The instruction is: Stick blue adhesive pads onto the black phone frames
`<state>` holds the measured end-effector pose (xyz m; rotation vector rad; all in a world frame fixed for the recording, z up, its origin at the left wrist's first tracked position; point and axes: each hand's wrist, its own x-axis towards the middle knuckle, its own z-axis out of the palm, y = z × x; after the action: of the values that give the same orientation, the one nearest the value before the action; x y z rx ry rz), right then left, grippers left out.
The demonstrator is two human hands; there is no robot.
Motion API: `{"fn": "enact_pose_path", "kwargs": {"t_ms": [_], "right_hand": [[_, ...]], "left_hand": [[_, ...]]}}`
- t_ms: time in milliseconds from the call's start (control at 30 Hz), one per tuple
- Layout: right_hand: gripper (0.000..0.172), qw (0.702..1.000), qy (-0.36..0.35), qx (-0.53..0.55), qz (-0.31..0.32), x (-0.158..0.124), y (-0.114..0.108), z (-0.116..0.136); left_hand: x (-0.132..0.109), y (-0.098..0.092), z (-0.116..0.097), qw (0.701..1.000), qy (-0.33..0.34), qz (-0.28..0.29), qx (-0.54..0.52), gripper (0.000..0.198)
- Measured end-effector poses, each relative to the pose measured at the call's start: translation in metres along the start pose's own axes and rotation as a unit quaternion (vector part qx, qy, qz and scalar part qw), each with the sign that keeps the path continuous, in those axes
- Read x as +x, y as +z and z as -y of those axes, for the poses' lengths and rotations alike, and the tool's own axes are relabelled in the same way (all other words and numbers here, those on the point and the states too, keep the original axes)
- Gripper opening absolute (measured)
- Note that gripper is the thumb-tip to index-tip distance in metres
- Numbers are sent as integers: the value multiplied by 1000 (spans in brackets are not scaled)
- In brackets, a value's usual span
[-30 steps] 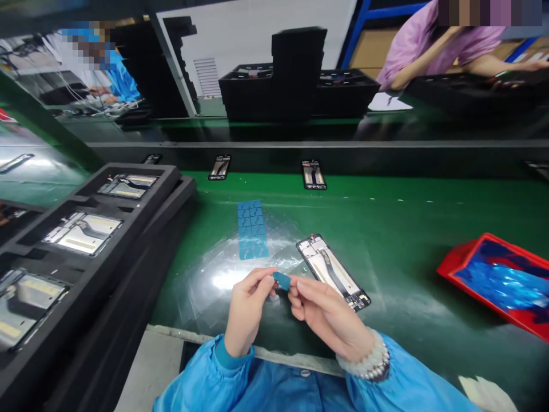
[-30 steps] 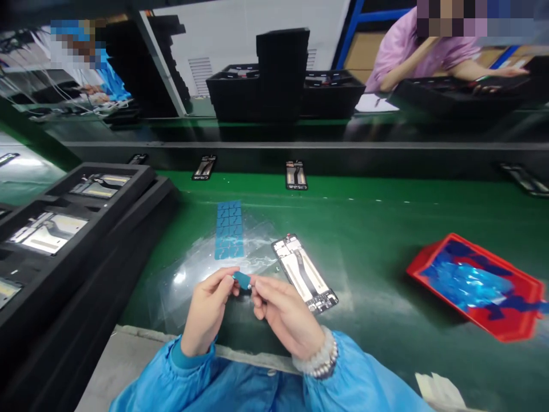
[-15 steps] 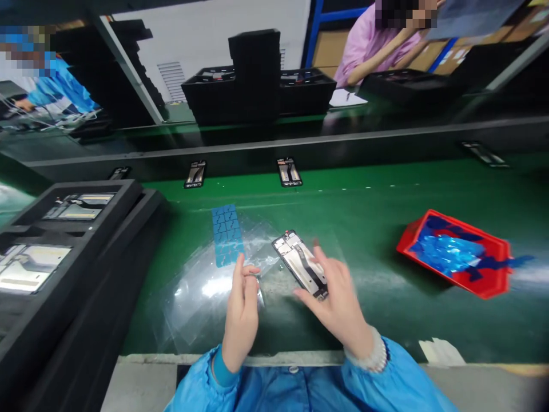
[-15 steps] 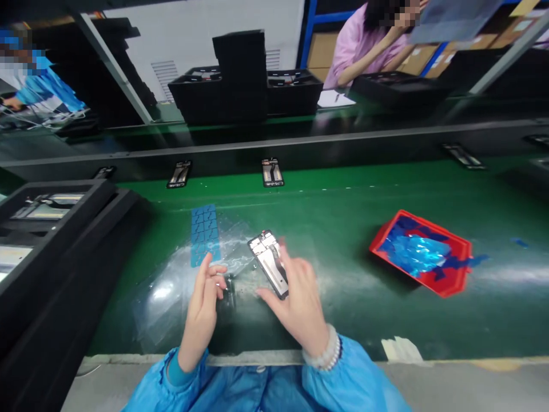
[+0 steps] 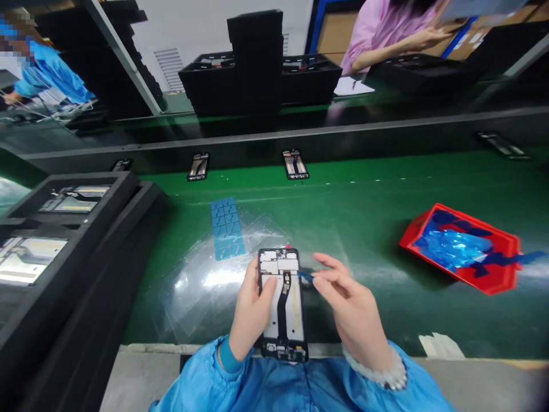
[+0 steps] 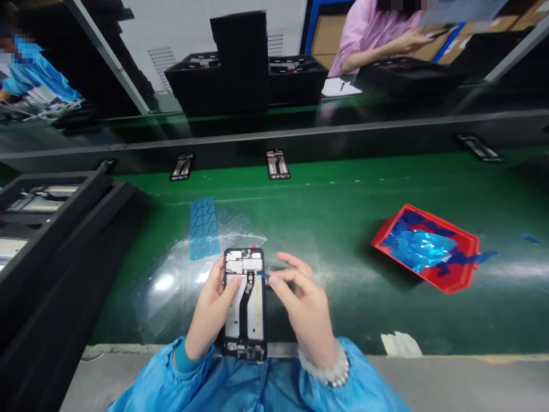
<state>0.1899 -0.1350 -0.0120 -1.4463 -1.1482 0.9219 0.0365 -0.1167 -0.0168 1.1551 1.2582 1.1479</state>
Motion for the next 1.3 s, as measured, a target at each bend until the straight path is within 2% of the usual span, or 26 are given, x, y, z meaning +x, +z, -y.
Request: {"fn": "enact_pose_path", "kwargs": {"t_ms": [100,300,900,1167,1300], "right_hand": [[18,999,21,33,14,12,12,3],[15,999,10,35,15,12,33,0],[13,999,24,27,15,12,35,6],[14,999,25,24,15,11,35,10],[15,1000,14,22,13,10,34,11]], "left_hand": [[-2,6,2,999,-13,19,-31,38],[-7,9,0,999,-41,16,9,41],[-11,6,-3,996,-52,17,73,42],[-13,6,-7,998,-37,41,38,38],[-14,6,-12,998,-31,25,48,32]]}}
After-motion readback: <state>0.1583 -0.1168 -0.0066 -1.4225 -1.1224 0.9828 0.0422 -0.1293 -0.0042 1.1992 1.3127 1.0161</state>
